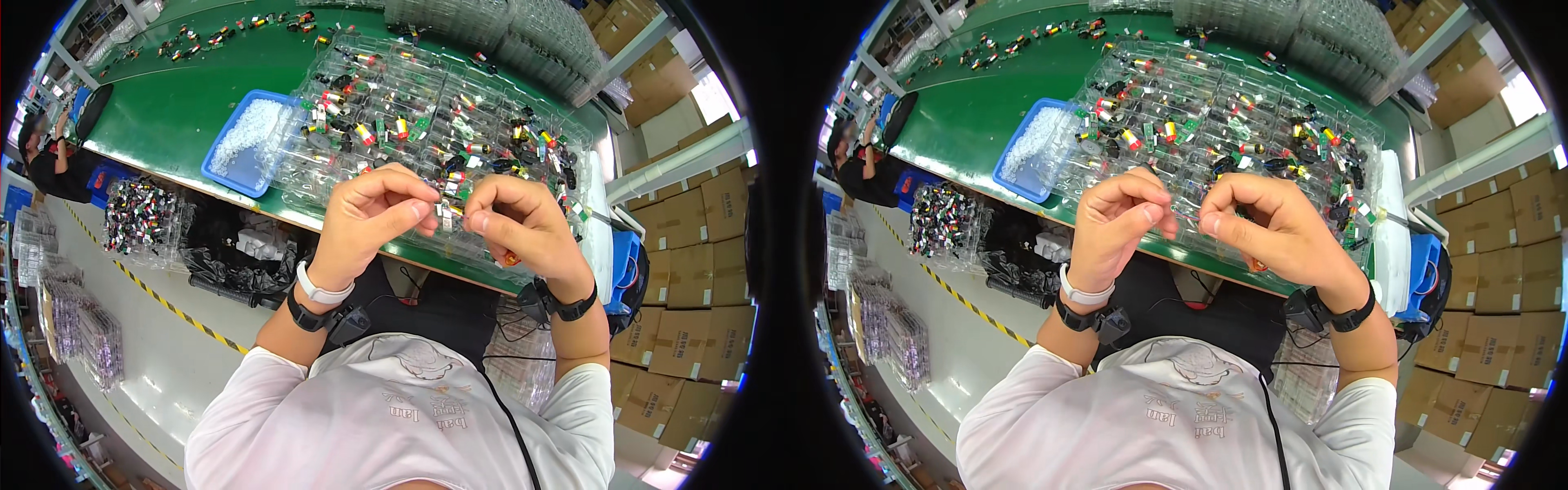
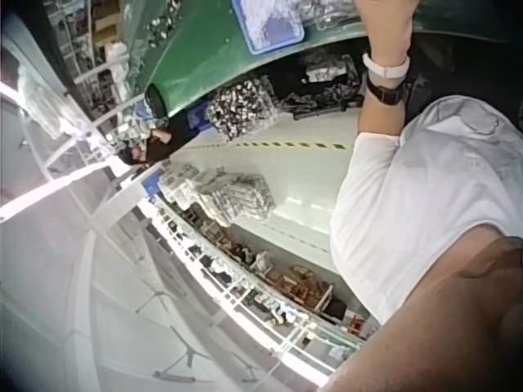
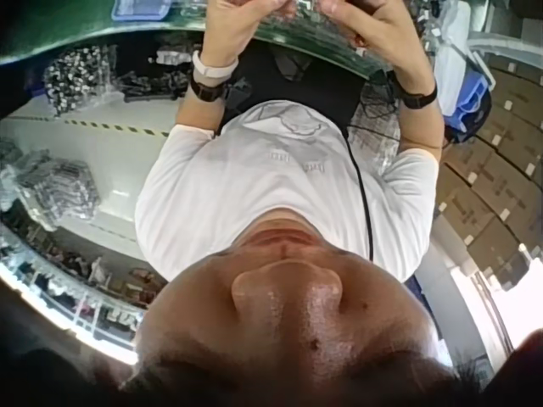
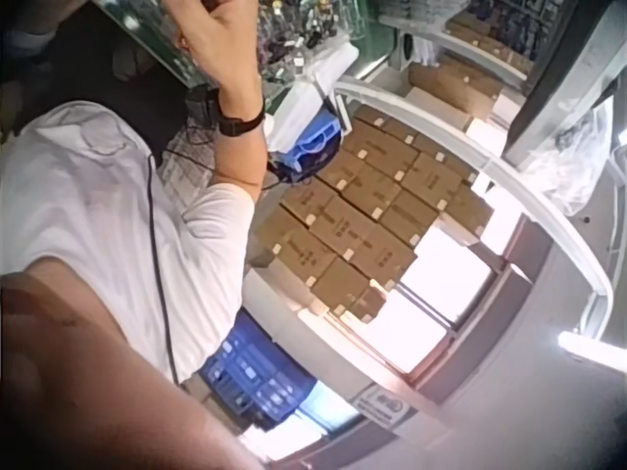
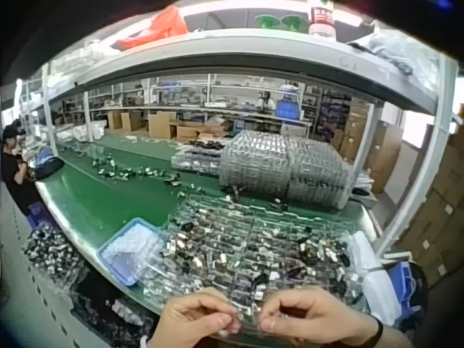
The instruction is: Assembling and inspecting small electronic components on a production line.
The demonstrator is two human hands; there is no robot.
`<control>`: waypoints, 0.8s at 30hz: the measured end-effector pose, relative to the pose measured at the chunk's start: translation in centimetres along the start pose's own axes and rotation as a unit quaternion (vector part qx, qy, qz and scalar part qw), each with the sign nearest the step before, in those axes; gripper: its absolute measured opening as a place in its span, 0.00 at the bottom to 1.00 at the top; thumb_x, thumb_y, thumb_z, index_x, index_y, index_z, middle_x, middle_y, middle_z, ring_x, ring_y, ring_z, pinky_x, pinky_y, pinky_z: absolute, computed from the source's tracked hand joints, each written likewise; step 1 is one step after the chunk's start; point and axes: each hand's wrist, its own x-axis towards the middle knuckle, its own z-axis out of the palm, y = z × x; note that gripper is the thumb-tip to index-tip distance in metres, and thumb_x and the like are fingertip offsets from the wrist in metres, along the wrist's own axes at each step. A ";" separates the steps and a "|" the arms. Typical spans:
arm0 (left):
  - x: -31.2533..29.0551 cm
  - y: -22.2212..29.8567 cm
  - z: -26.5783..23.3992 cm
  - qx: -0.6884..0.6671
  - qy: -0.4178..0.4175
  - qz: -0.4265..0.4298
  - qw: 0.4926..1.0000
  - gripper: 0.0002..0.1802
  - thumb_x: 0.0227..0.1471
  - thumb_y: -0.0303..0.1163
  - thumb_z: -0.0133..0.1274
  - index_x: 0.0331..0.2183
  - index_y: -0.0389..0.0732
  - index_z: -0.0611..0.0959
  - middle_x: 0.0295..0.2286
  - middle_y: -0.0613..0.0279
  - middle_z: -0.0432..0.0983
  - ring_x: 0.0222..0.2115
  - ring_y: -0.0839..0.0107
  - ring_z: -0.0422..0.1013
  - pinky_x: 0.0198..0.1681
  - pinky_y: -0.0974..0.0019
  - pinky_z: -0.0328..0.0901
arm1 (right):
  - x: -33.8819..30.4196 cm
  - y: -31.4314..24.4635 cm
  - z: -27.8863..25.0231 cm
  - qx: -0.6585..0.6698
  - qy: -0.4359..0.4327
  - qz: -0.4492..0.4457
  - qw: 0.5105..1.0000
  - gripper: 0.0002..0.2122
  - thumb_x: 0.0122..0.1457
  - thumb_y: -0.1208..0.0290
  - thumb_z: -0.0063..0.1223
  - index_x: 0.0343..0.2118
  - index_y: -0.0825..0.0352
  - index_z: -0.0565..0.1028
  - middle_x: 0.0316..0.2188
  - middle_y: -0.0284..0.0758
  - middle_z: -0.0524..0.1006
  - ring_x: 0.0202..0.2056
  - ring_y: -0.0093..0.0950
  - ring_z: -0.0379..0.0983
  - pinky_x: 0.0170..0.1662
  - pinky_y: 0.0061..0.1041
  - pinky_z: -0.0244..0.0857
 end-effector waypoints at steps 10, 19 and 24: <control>-0.3 -0.2 0.3 -0.051 -0.002 -0.069 0.996 0.09 0.52 0.20 0.56 0.37 0.31 0.82 0.32 0.57 0.79 0.32 0.71 0.77 0.38 0.69 0.74 | -1.0 0.6 -0.1 0.007 0.018 0.028 0.999 0.06 0.60 0.72 0.52 0.31 0.70 0.73 0.23 0.27 0.70 0.17 0.12 0.63 0.18 0.12 0.53; -0.4 -0.8 1.2 0.039 0.013 -0.056 0.998 0.10 0.49 0.17 0.57 0.38 0.30 0.82 0.33 0.52 0.80 0.32 0.69 0.78 0.36 0.68 0.75 | -1.1 1.4 0.5 -0.076 0.051 -0.029 0.995 0.04 0.59 0.75 0.52 0.30 0.69 0.73 0.25 0.26 0.71 0.19 0.12 0.63 0.21 0.13 0.55; -0.3 -0.5 1.5 0.064 0.012 -0.059 0.996 0.11 0.49 0.16 0.56 0.38 0.30 0.83 0.33 0.52 0.80 0.31 0.69 0.77 0.36 0.69 0.74 | -0.9 2.2 0.3 -0.213 0.063 -0.165 0.961 0.03 0.57 0.77 0.53 0.29 0.70 0.74 0.24 0.29 0.72 0.23 0.17 0.65 0.26 0.18 0.57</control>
